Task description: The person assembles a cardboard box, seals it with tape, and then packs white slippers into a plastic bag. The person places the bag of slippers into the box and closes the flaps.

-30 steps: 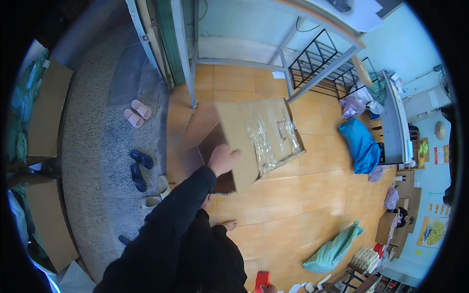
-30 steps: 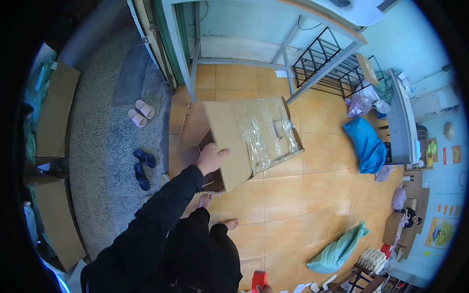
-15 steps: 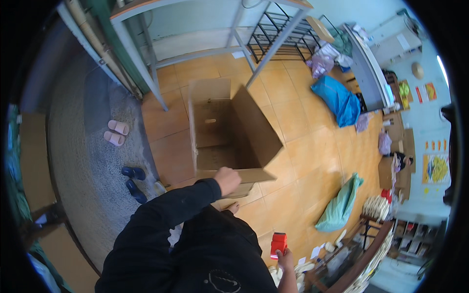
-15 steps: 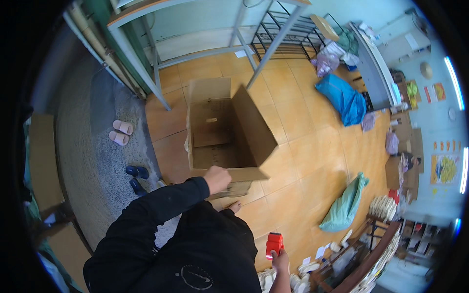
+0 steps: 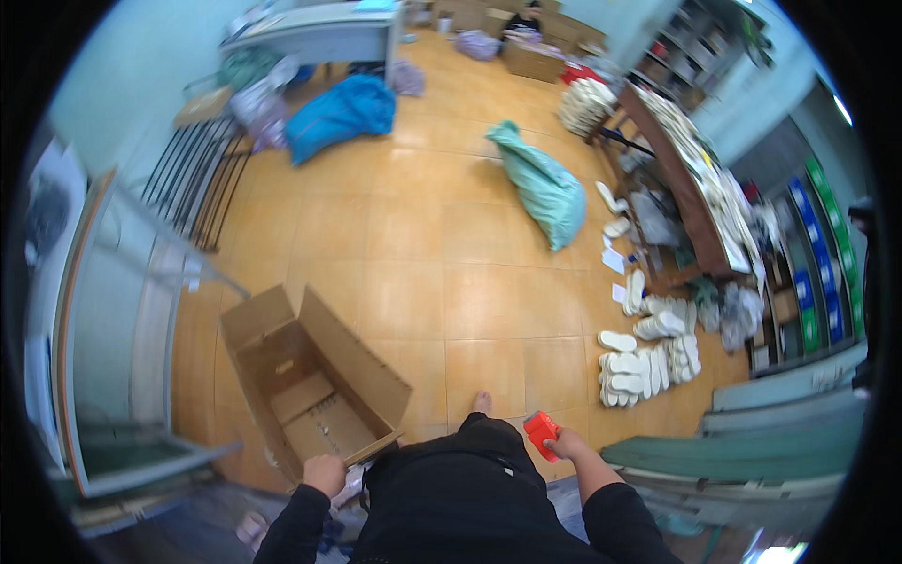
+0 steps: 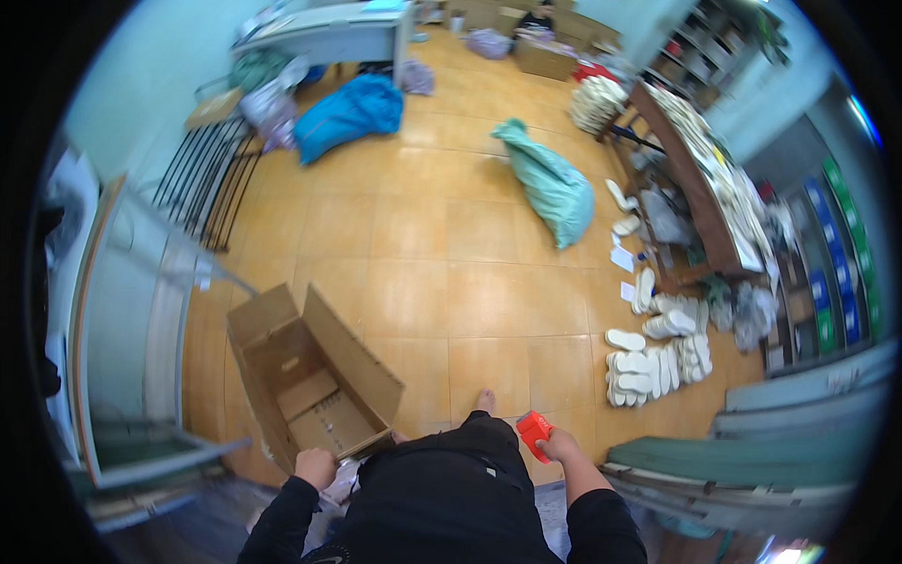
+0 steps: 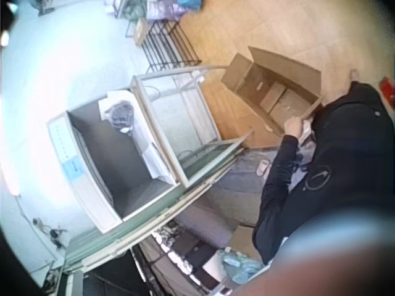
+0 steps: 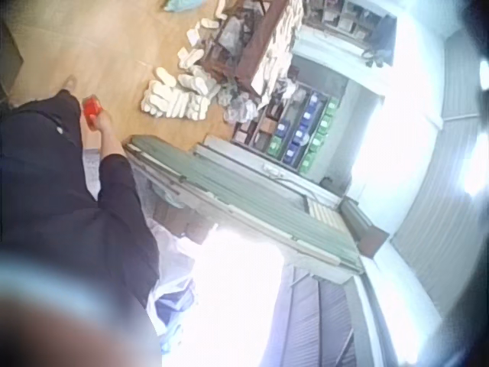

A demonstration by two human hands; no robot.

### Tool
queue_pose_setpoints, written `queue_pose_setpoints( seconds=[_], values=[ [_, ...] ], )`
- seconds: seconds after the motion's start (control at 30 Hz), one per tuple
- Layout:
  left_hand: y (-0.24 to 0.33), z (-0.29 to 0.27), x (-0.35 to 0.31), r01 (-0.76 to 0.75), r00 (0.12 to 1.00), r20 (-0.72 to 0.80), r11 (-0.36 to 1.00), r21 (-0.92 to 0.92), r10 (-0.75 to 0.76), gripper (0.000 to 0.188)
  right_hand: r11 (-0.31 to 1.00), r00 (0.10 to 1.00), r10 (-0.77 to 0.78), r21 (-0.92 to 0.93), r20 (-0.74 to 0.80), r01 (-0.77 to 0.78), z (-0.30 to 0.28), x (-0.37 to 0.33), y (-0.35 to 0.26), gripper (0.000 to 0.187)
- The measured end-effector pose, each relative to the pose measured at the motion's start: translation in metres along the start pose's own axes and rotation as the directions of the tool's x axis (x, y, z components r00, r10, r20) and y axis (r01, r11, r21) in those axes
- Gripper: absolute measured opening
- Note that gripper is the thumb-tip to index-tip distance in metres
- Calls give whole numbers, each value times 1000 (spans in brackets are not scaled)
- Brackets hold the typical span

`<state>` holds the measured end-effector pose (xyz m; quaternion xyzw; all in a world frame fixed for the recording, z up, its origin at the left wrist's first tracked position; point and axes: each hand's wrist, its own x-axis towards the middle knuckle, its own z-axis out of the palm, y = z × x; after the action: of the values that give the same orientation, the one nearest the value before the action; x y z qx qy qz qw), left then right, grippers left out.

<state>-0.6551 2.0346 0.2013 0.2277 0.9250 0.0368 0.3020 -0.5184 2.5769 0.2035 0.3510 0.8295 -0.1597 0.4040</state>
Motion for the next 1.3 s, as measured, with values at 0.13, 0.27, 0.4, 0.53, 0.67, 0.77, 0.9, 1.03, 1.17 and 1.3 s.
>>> queue_pose_setpoints(
  seconds=[0.13, 0.27, 0.4, 0.53, 0.67, 0.77, 0.9, 1.03, 1.17, 1.3],
  values=[
    [-16, -67, 37, 65, 996, -61, 993, 103, -59, 19, 985, 1000, 16, 170, 19, -19, 20, 17, 18, 51],
    [-14, -109, 90, 171, 976, -151, 980, 99, -155, 27, 980, 995, 65, 182, 81, -79, 27, 52, 50, 50],
    [10, -123, 134, 224, 965, -140, 974, 5, -222, 30, 967, 988, 84, 231, 129, -112, 12, 98, 100, 53],
    [37, -138, 169, 380, 904, -237, 923, 58, -357, 29, 851, 986, 167, 502, 20, -155, -21, 132, 153, 50],
    [67, -159, 221, 459, 869, -238, 886, 64, -433, 30, 697, 967, 253, 694, -4, -180, -57, 146, 198, 49],
    [105, -162, 260, 466, 879, -171, 879, 104, -446, 30, 626, 955, 295, 760, -23, -175, -73, 150, 223, 48],
    [170, -158, 320, 367, 930, -49, 913, 177, -365, 30, 597, 926, 377, 760, 14, -255, -71, 150, 240, 49],
    [224, -155, 391, 183, 970, 117, 955, 235, -215, 31, 640, 905, 404, 667, 131, -382, -65, 145, 238, 55],
    [261, -170, 467, 10, 962, 260, 963, 270, -83, 32, 600, 846, 488, 622, 215, -504, -90, 136, 221, 57],
    [295, -209, 546, -126, 937, 350, 945, 301, 14, 32, 538, 807, 525, 629, 271, -561, -148, 135, 198, 54]
  ],
)
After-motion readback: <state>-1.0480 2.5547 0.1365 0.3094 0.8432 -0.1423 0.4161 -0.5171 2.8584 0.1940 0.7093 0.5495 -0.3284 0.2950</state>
